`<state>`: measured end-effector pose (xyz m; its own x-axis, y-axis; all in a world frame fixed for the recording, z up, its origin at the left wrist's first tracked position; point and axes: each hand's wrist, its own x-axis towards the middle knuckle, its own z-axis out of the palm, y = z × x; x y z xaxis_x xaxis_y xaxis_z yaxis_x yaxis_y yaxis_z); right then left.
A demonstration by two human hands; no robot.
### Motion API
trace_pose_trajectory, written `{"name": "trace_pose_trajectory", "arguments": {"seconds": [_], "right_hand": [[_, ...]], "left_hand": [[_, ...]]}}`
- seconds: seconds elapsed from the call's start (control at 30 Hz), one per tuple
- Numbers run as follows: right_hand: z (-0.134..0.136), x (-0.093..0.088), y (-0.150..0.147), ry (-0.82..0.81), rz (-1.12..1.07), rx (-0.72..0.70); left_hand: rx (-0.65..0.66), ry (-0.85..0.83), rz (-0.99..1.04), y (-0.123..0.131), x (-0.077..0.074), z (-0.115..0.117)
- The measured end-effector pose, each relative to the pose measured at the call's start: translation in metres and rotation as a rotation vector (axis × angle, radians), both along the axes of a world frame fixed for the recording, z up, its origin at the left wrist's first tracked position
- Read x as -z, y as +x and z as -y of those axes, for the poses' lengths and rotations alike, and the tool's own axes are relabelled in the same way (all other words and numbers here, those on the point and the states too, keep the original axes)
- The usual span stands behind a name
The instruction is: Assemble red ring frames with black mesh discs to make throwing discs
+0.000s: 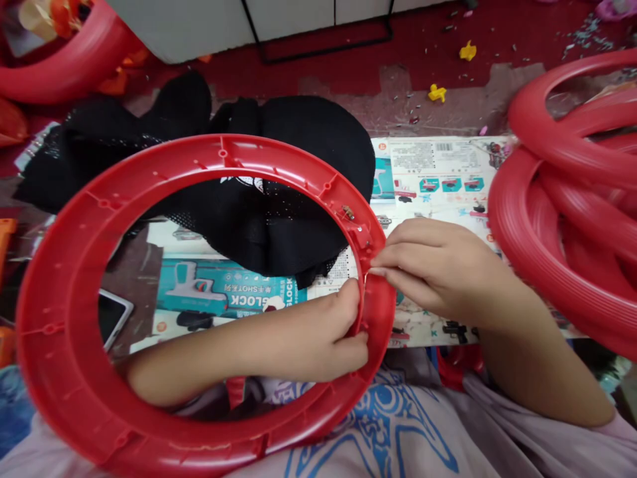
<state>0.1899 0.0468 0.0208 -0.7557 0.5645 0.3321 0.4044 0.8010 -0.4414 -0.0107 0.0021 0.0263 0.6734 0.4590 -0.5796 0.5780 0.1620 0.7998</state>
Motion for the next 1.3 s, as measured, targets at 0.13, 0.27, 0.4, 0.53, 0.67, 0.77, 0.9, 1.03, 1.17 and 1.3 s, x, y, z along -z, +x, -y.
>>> {"name": "trace_pose_trajectory", "arguments": {"seconds": [0.13, 0.27, 0.4, 0.53, 0.67, 0.77, 0.9, 1.03, 1.17, 1.3], "right_hand": [[0.000, -0.001, -0.001, -0.007, 0.006, -0.008], [0.001, -0.003, -0.001, 0.020, 0.006, 0.013], [0.005, -0.007, 0.000, 0.035, 0.061, -0.068], [0.008, -0.010, 0.001, 0.015, 0.111, -0.115], [0.008, -0.009, 0.000, -0.021, 0.158, -0.072], [0.006, -0.007, -0.002, -0.047, 0.160, -0.096], [0.005, -0.004, -0.003, -0.030, 0.167, -0.106], [0.005, -0.003, -0.004, -0.008, 0.205, -0.093], [0.005, -0.004, -0.004, 0.010, 0.236, -0.087], [0.003, -0.005, -0.002, 0.034, 0.220, -0.097]], "left_hand": [[-0.005, -0.010, -0.023, 0.000, -0.002, 0.001], [-0.066, -0.003, 0.015, 0.002, -0.001, 0.003], [-0.068, -0.004, -0.003, 0.004, 0.000, 0.003], [-0.056, -0.035, -0.040, 0.003, 0.000, 0.002], [-0.034, -0.040, -0.043, 0.003, 0.000, 0.001], [-0.037, -0.042, -0.031, 0.005, 0.000, 0.001], [-0.033, -0.030, -0.058, 0.005, -0.001, 0.000], [0.025, -0.030, -0.062, 0.004, -0.002, -0.003], [0.018, -0.080, -0.118, 0.003, -0.003, -0.003], [-0.211, -0.179, 0.160, 0.005, 0.006, 0.006]]}}
